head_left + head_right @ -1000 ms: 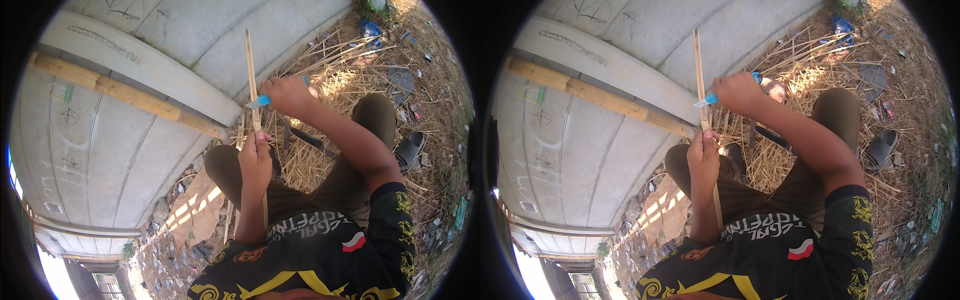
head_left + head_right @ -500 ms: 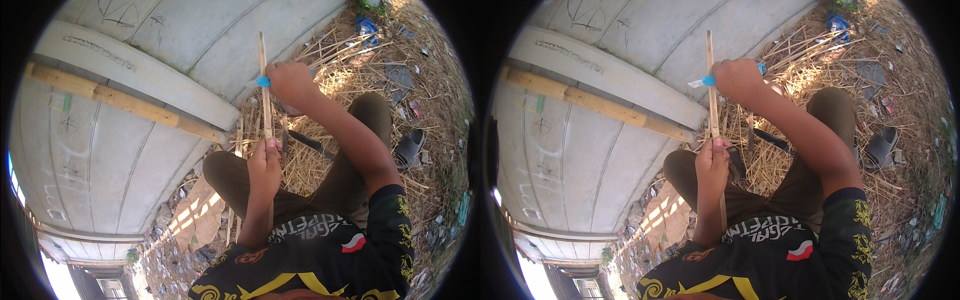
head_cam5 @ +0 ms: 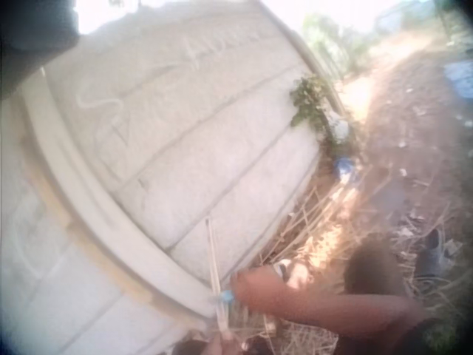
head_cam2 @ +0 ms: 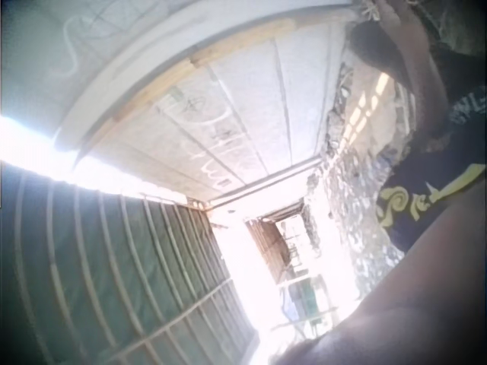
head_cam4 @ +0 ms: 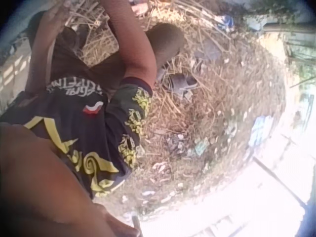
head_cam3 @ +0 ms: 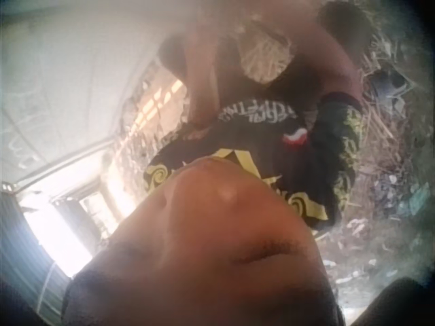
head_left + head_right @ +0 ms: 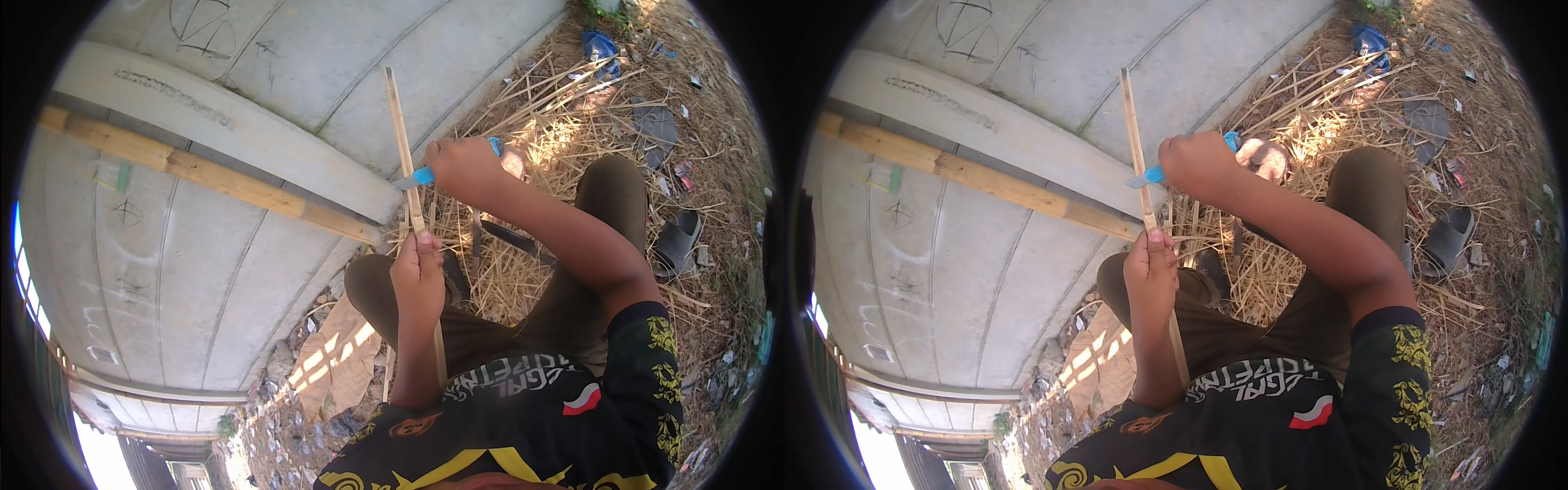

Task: The person sits on the ground and uses a knife to shave thin strips of bamboo. They hold the bamboo strip with one hand and carefully scrape the surface with the knife in the other hand, creating fine shavings that fall onto the ground.

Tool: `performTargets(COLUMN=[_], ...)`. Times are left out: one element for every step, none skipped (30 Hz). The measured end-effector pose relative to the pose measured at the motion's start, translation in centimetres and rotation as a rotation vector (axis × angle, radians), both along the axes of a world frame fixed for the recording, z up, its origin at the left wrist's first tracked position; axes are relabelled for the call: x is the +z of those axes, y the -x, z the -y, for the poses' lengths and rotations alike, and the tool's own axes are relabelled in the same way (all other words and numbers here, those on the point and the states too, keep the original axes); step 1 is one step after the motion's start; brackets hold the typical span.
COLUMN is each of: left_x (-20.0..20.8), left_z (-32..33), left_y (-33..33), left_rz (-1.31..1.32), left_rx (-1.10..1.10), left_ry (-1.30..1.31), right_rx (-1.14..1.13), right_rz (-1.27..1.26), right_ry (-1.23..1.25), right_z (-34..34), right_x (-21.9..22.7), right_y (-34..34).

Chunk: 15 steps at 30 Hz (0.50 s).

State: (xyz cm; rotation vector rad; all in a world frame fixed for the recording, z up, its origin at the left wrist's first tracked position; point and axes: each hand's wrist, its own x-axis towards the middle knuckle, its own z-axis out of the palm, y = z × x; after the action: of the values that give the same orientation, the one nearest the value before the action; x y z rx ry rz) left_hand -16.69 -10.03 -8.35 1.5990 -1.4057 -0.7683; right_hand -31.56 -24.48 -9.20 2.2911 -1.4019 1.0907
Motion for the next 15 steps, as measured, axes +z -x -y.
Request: performTargets(left_x=[-0.4, -1.2, -1.5, -1.8, -2.8, -2.5, -1.6, -1.0, -0.5, -0.2, -0.1, 0.0, 0.3, 0.3, -0.1], left_z=[-0.2, -0.8, -1.0, -0.7, 0.1, 0.7, 0.7, 1.2, 1.5, 1.7, 1.6, 1.1, 0.6, 0.3, 0.1], left_y=[0.4, 1.0, 1.7, 1.6, 1.1, 1.3, 1.1, 0.6, 0.0, -0.2, 0.0, 0.4, 0.8, 1.1, 1.0], left_rz=[0.030, 0.060, 0.091, 0.038, -0.018, -0.072, -0.075, -0.080, -0.079, -0.077, -0.064, -0.055, -0.045, -0.036, -0.013], left_rx=[-0.022, -0.037, -0.069, -0.097, -0.126, -0.150, -0.070, -0.069, -0.061, -0.052, -0.052, -0.045, -0.040, -0.037, -0.048], left_ry=[0.004, 0.000, 0.004, 0.008, 0.013, 0.022, -0.049, -0.022, -0.004, 0.014, 0.021, -0.003, -0.027, -0.049, -0.044], right_rx=[-0.070, -0.132, -0.151, -0.169, -0.188, -0.143, -0.098, -0.055, -0.024, 0.007, 0.037, -0.015, -0.067, -0.122, -0.168], right_rz=[0.023, 0.046, 0.048, 0.050, 0.049, 0.043, 0.037, 0.024, 0.008, -0.008, -0.020, 0.005, 0.031, 0.055, 0.039], right_ry=[0.013, 0.019, -0.018, -0.054, -0.089, -0.061, -0.032, 0.002, 0.009, 0.016, 0.019, -0.001, -0.022, -0.040, -0.122], right_z=[0.8, 1.4, 2.4, 3.4, 4.1, 3.7, 2.6, 1.9, 1.5, 1.3, 1.1, 1.6, 2.9, 4.1, 4.8], right_x=[0.7, 1.0, 1.1, 1.1, 0.8, 0.6, -0.2, -0.4, -0.4, -0.3, -0.4, -0.3, 0.1, 0.5, 1.1], right_y=[0.9, 1.4, 2.3, 3.3, 3.8, 3.0, 1.4, 0.5, 0.1, -0.3, -0.5, 0.0, 1.2, 2.3, 2.8])
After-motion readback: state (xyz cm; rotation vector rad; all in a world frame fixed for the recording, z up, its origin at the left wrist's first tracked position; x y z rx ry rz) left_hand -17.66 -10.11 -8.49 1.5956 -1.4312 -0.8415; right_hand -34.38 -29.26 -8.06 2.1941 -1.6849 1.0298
